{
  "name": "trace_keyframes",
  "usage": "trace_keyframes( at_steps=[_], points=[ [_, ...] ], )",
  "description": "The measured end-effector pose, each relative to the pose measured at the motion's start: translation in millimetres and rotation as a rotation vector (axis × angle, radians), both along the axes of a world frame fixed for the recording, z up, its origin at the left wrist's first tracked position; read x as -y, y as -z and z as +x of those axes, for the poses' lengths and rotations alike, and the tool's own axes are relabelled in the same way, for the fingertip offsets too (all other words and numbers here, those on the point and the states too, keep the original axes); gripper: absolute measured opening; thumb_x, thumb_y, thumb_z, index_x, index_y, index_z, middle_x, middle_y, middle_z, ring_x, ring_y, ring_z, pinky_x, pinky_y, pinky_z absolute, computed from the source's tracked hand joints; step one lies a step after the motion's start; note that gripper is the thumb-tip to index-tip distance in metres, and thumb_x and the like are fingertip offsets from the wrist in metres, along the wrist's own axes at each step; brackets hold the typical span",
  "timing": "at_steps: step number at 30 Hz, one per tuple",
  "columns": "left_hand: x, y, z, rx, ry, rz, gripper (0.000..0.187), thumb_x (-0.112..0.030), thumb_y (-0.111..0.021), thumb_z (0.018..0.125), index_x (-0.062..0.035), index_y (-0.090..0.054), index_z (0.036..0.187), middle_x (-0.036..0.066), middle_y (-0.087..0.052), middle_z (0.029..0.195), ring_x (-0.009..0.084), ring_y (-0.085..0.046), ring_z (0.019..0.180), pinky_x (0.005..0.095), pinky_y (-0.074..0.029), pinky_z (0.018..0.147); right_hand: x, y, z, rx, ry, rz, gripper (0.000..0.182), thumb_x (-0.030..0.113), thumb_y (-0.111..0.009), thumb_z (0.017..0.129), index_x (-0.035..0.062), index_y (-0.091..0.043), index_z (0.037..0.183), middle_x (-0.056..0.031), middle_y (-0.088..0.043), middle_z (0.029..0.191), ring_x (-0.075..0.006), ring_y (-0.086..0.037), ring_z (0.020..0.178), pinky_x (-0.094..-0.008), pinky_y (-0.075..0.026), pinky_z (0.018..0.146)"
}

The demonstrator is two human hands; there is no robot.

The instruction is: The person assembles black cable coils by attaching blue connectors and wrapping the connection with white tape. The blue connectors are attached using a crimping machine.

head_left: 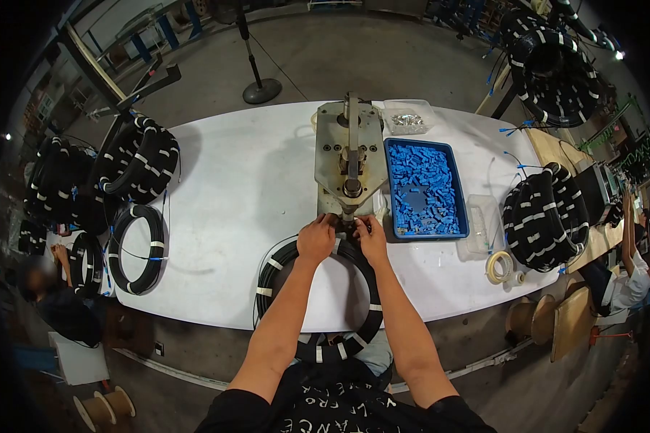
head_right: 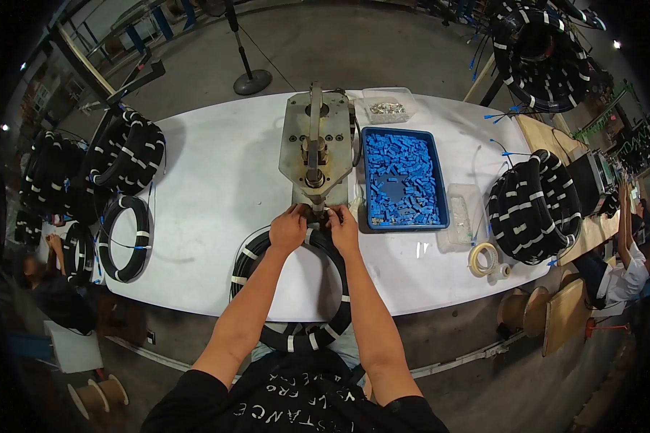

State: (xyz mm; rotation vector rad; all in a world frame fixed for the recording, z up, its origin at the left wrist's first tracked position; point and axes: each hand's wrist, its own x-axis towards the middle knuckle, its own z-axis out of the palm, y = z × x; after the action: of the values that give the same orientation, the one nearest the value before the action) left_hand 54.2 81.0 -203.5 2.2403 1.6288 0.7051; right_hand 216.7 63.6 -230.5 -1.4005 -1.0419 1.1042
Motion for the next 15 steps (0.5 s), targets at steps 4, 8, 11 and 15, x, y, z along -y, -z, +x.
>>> trace_keyframes(
  at_steps=[4,8,11,15],
  points=[
    [-1,2,0,0.009,0.001,0.019,0.020,-0.013,-0.051,0.087,-0.0070,-0.059,0.104,0.013,-0.064,0.097,0.0361,-0.065,0.079,0.0465,-0.053,0.069,2,-3,0,0.018,0.004,0.009,0.014,0.016,-0.058,0.098,0.0028,-0.061,0.102,0.0001,-0.060,0.082,-0.0070,-0.057,0.067,-0.0222,-0.044,0.059],
    [0,1,1,0.014,-0.001,0.020,0.018,-0.014,-0.050,0.089,-0.0076,-0.060,0.103,0.013,-0.065,0.096,0.0364,-0.065,0.079,0.0465,-0.053,0.068,1,-2,-1,-0.005,0.010,0.012,0.014,0.016,-0.058,0.098,0.0031,-0.061,0.101,0.0002,-0.060,0.081,-0.0071,-0.057,0.067,-0.0223,-0.044,0.058],
    [0,-2,1,0.056,-0.005,0.005,0.017,-0.016,-0.050,0.090,-0.0088,-0.060,0.102,0.012,-0.066,0.096,0.0368,-0.065,0.080,0.0465,-0.053,0.069,0,-3,-1,0.006,0.002,0.020,0.014,0.016,-0.058,0.098,0.0033,-0.061,0.103,0.0001,-0.060,0.081,-0.0073,-0.056,0.066,-0.0224,-0.044,0.058],
    [0,-3,0,0.145,-0.025,-0.031,0.016,-0.019,-0.052,0.092,-0.0094,-0.060,0.102,0.014,-0.067,0.096,0.0388,-0.065,0.084,0.0478,-0.052,0.070,3,-10,-3,0.056,0.007,0.065,0.017,0.014,-0.057,0.098,0.0018,-0.061,0.108,-0.0016,-0.060,0.082,-0.0088,-0.055,0.064,-0.0239,-0.044,0.059]
  ],
)
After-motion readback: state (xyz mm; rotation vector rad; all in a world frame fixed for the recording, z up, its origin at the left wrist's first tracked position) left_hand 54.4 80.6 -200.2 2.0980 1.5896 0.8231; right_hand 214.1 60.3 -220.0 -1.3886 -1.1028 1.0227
